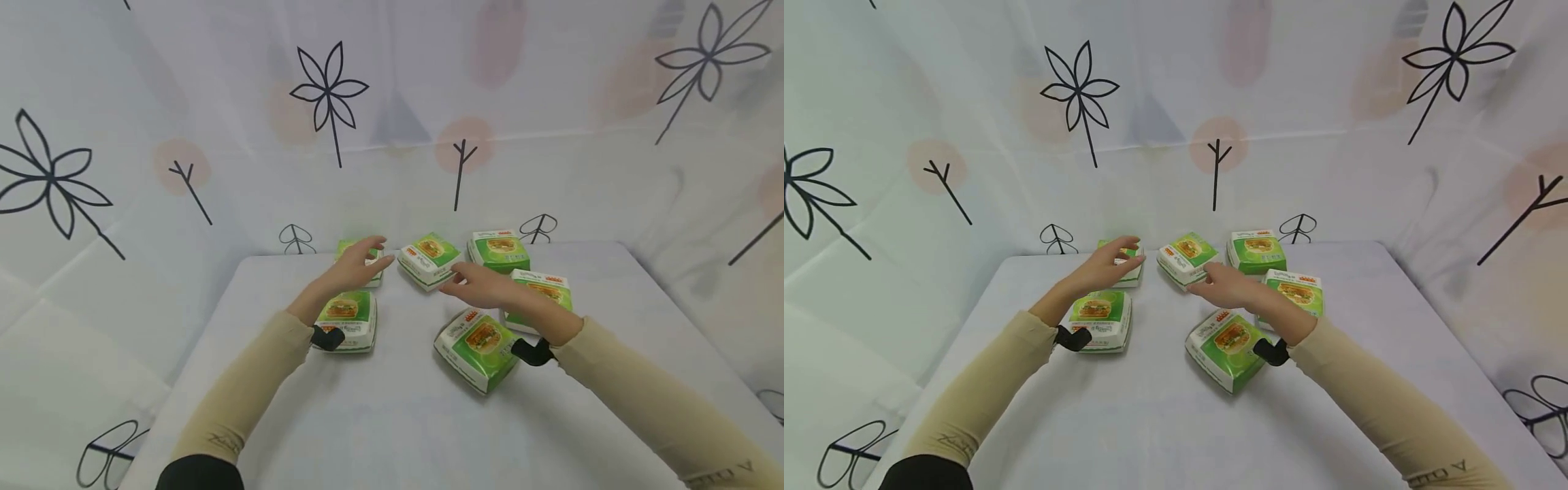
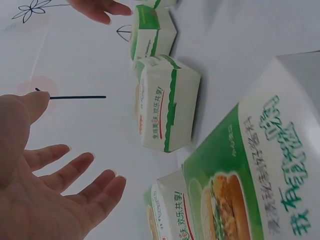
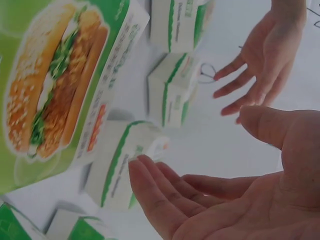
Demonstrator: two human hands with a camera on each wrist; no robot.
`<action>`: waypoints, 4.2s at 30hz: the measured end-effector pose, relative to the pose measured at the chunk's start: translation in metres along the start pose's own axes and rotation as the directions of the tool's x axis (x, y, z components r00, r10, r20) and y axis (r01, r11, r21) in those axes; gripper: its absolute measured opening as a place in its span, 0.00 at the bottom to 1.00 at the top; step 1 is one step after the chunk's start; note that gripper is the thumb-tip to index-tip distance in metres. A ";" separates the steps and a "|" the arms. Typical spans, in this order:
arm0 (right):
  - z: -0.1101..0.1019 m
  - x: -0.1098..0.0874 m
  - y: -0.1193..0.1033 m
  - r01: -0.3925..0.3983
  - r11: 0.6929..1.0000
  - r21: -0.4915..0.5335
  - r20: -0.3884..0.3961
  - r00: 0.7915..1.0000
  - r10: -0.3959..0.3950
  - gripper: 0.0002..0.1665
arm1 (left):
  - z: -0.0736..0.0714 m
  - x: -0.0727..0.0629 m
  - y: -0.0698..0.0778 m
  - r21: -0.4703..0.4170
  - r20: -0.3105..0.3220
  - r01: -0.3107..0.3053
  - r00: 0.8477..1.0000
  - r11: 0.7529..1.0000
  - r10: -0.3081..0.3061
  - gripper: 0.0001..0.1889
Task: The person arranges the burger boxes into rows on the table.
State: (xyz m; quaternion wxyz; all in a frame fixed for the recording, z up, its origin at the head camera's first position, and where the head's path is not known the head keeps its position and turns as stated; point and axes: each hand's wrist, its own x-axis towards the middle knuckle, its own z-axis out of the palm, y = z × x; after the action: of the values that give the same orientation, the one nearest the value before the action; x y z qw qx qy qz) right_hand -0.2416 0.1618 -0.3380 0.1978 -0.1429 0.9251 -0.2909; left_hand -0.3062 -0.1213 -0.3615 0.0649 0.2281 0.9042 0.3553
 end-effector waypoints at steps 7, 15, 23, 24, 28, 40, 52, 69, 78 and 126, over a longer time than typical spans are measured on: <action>-0.007 0.013 0.015 -0.051 0.997 0.052 -0.040 0.998 0.053 0.43 | 0.011 0.025 0.008 -0.036 0.001 0.040 0.999 0.999 -0.040 0.34; -0.009 0.034 0.028 -0.135 0.978 0.158 -0.019 0.990 0.140 0.52 | 0.024 0.052 0.012 -0.071 0.027 0.070 0.997 0.995 -0.068 0.36; -0.009 0.053 0.035 -0.204 0.939 0.277 0.040 0.979 0.201 0.52 | 0.038 0.074 0.009 -0.115 0.038 0.092 0.995 0.989 -0.088 0.32; -0.009 0.055 0.035 -0.212 0.934 0.287 0.043 0.977 0.209 0.52 | 0.040 0.077 0.008 -0.125 0.044 0.100 0.995 0.987 -0.095 0.32; -0.006 0.067 0.033 -0.242 0.912 0.332 0.053 0.970 0.238 0.50 | 0.048 0.087 0.003 -0.151 0.063 0.166 0.985 0.974 -0.158 0.31; 0.002 0.096 0.034 -0.363 0.833 0.417 0.072 0.927 0.368 0.45 | 0.069 0.100 -0.011 -0.082 0.070 0.263 0.964 0.961 -0.257 0.30; -0.007 0.107 0.032 -0.352 0.850 0.392 0.057 0.932 0.359 0.38 | 0.067 0.096 -0.008 0.016 0.066 0.252 0.965 0.968 -0.253 0.29; -0.014 0.123 0.044 -0.377 0.864 0.333 0.031 0.920 0.390 0.33 | 0.075 0.085 0.011 -0.104 0.124 0.400 0.913 0.910 -0.388 0.31; -0.011 0.124 0.040 -0.317 0.874 0.367 -0.002 0.940 0.341 0.32 | 0.075 0.083 0.011 -0.119 0.155 0.419 0.903 0.900 -0.400 0.38; 0.001 -0.070 0.056 -0.013 0.986 -0.165 -0.074 0.997 0.001 0.33 | 0.090 -0.025 0.055 -0.006 0.366 0.127 0.923 0.992 -0.116 0.32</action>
State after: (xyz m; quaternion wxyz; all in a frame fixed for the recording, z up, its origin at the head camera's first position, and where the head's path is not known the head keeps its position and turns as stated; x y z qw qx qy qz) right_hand -0.1883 0.2323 -0.3525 0.1521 -0.1450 0.9532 -0.2173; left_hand -0.2388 -0.0422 -0.3924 0.2569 0.2325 0.8834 0.3156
